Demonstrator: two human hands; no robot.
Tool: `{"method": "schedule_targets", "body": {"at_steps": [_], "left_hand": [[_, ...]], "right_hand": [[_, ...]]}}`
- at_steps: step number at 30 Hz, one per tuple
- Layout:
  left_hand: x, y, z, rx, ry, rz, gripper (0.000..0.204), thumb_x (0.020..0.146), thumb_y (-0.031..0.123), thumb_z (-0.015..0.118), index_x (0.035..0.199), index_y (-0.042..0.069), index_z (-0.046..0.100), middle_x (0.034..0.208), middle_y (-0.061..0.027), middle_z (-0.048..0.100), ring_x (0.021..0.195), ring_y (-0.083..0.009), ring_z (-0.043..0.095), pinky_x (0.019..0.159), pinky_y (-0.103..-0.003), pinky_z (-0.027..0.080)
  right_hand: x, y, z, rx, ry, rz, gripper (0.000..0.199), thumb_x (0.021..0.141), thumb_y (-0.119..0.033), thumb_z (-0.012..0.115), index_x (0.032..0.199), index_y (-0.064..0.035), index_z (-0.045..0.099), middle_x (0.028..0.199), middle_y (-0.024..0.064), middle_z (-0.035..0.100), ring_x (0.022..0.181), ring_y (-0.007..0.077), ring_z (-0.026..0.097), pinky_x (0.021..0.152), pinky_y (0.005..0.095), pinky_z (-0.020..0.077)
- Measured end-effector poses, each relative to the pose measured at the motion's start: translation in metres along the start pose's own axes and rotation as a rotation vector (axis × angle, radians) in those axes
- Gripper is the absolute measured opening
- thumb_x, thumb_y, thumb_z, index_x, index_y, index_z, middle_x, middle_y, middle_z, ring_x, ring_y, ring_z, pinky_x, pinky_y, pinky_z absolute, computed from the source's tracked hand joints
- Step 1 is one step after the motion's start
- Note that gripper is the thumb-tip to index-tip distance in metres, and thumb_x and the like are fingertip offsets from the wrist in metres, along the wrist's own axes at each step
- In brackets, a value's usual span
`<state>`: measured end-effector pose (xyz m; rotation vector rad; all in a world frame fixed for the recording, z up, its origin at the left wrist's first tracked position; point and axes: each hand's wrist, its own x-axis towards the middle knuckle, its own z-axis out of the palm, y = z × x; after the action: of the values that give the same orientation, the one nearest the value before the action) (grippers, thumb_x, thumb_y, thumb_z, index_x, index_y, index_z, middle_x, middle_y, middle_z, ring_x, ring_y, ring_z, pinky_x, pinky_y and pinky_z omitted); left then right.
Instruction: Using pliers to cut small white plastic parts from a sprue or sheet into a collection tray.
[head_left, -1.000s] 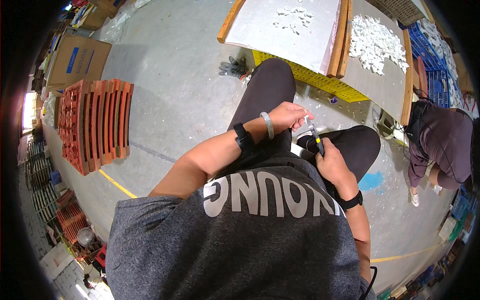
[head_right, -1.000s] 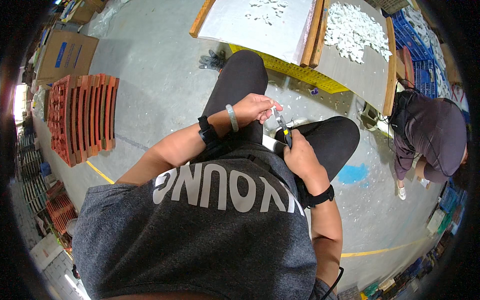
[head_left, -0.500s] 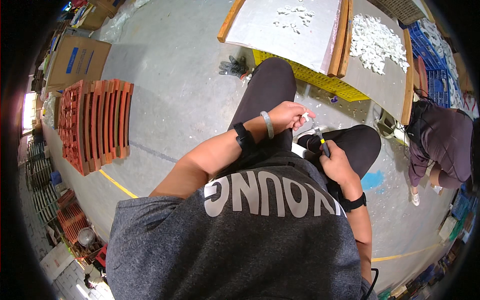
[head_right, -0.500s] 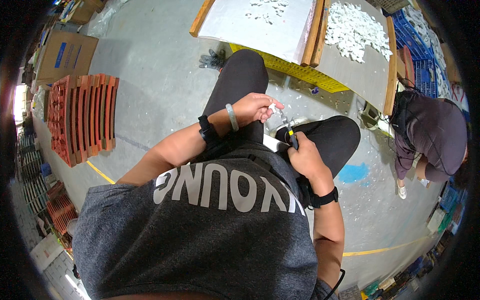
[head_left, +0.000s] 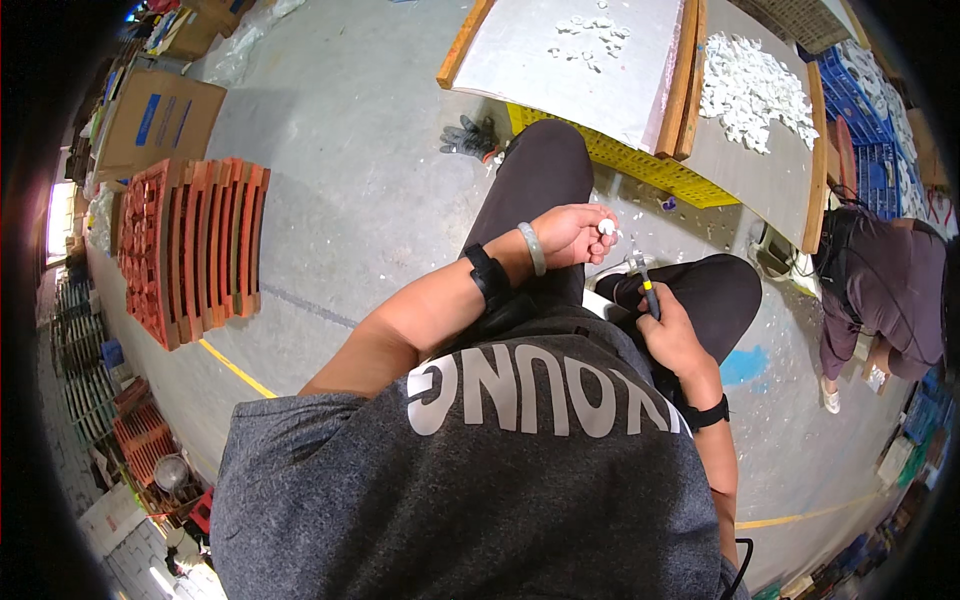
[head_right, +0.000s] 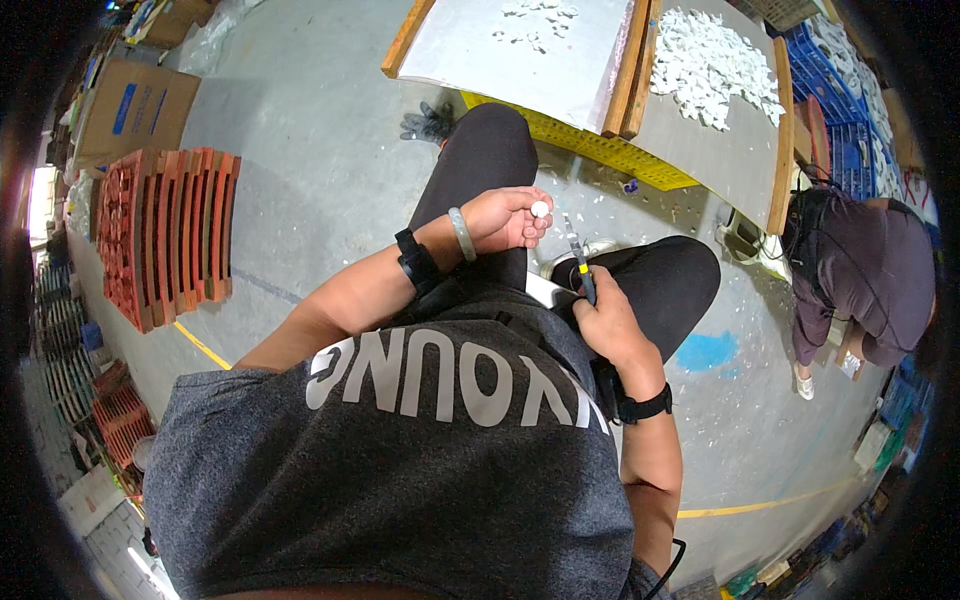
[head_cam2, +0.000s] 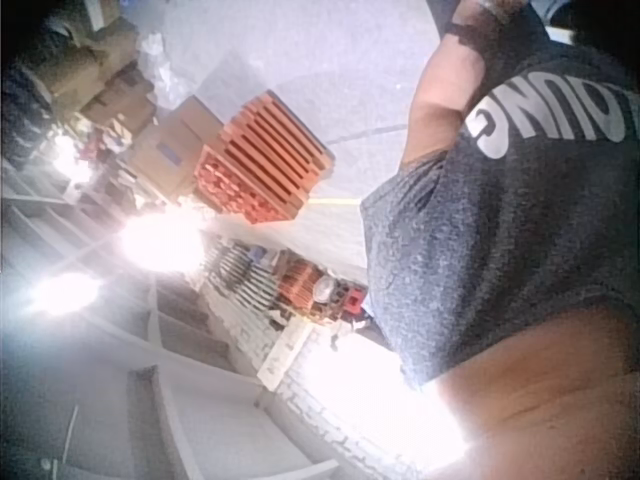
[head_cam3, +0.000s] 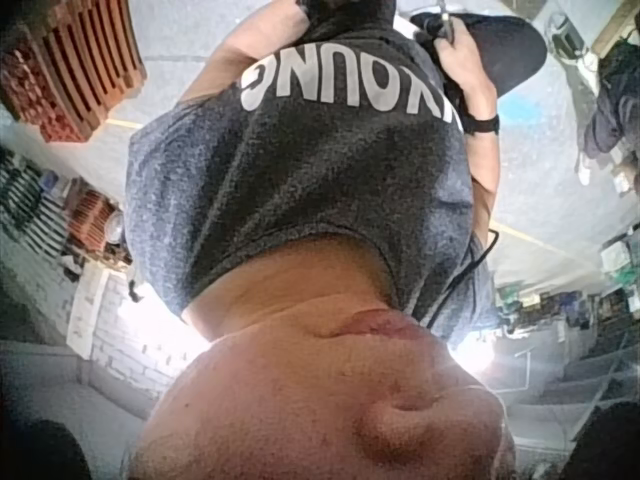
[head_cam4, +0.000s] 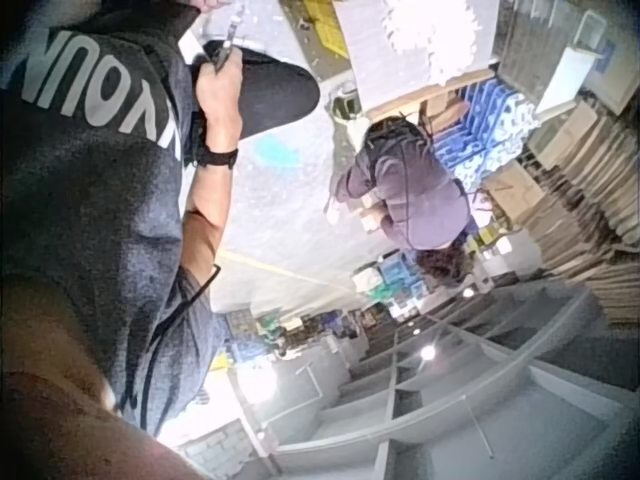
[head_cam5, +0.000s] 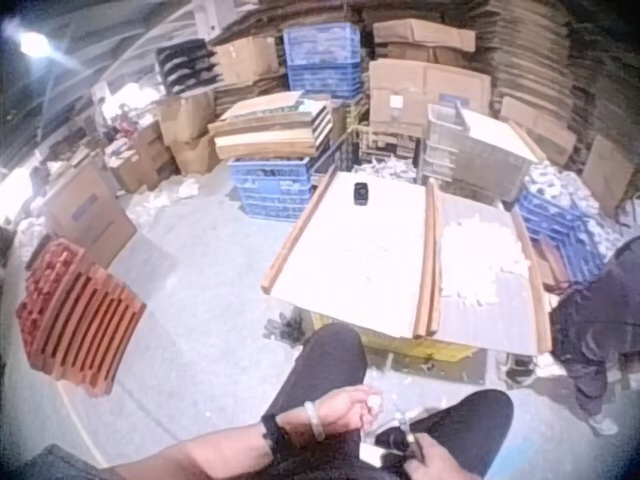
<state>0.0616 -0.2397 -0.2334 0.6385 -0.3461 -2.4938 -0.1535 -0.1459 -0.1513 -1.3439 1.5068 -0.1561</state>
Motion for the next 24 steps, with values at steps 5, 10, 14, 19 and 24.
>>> {"method": "schedule_targets", "body": {"at_steps": [5,10,14,19,24], "left_hand": [[-0.002,-0.001,0.002,0.043,0.056,-0.026,0.021,0.099,0.023,0.039,0.093,0.006,0.052,0.070,-0.0024,0.048,0.054,-0.0102,0.040,0.053,-0.025,0.038],[0.002,-0.002,0.007,0.050,0.161,-0.035,0.026,0.100,0.028,0.038,0.089,0.007,0.050,0.066,-0.0020,0.048,0.051,-0.0101,0.039,0.051,-0.025,0.037],[0.002,-0.004,0.007,0.093,0.213,-0.031,0.029,0.100,0.030,0.036,0.087,0.008,0.048,0.063,-0.0026,0.047,0.050,-0.0114,0.041,0.049,-0.025,0.037],[0.002,-0.005,0.011,0.108,0.246,-0.024,0.025,0.100,0.030,0.038,0.093,0.008,0.047,0.063,-0.0034,0.048,0.049,-0.0124,0.043,0.047,-0.025,0.037],[0.004,-0.007,0.008,0.122,0.255,-0.020,0.023,0.099,0.029,0.040,0.100,0.007,0.044,0.063,-0.0055,0.049,0.049,-0.0133,0.044,0.045,-0.026,0.037]], "right_hand": [[-0.001,-0.005,0.006,-0.017,0.037,-0.076,0.044,0.076,-0.007,0.049,0.118,0.0047,0.046,0.105,0.0268,0.056,0.105,0.0392,0.053,0.094,0.0391,0.0394],[0.003,0.005,0.013,-0.188,0.167,-0.231,0.047,0.075,-0.006,0.050,0.120,0.0075,0.043,0.117,0.0288,0.048,0.114,0.0404,0.045,0.099,0.0416,0.0346],[0.004,0.000,0.015,-0.299,0.179,-0.190,0.050,0.074,-0.005,0.053,0.121,0.0094,0.039,0.115,0.0285,0.045,0.111,0.0431,0.042,0.098,0.0449,0.0345],[0.005,-0.003,0.018,-0.322,0.207,-0.249,0.051,0.073,-0.005,0.054,0.120,0.0090,0.040,0.111,0.0277,0.046,0.109,0.0431,0.042,0.097,0.0454,0.0351],[0.007,-0.011,0.022,-0.422,0.259,-0.235,0.047,0.073,-0.003,0.054,0.117,0.0085,0.042,0.110,0.0276,0.047,0.106,0.0427,0.044,0.094,0.0459,0.0376]]}}
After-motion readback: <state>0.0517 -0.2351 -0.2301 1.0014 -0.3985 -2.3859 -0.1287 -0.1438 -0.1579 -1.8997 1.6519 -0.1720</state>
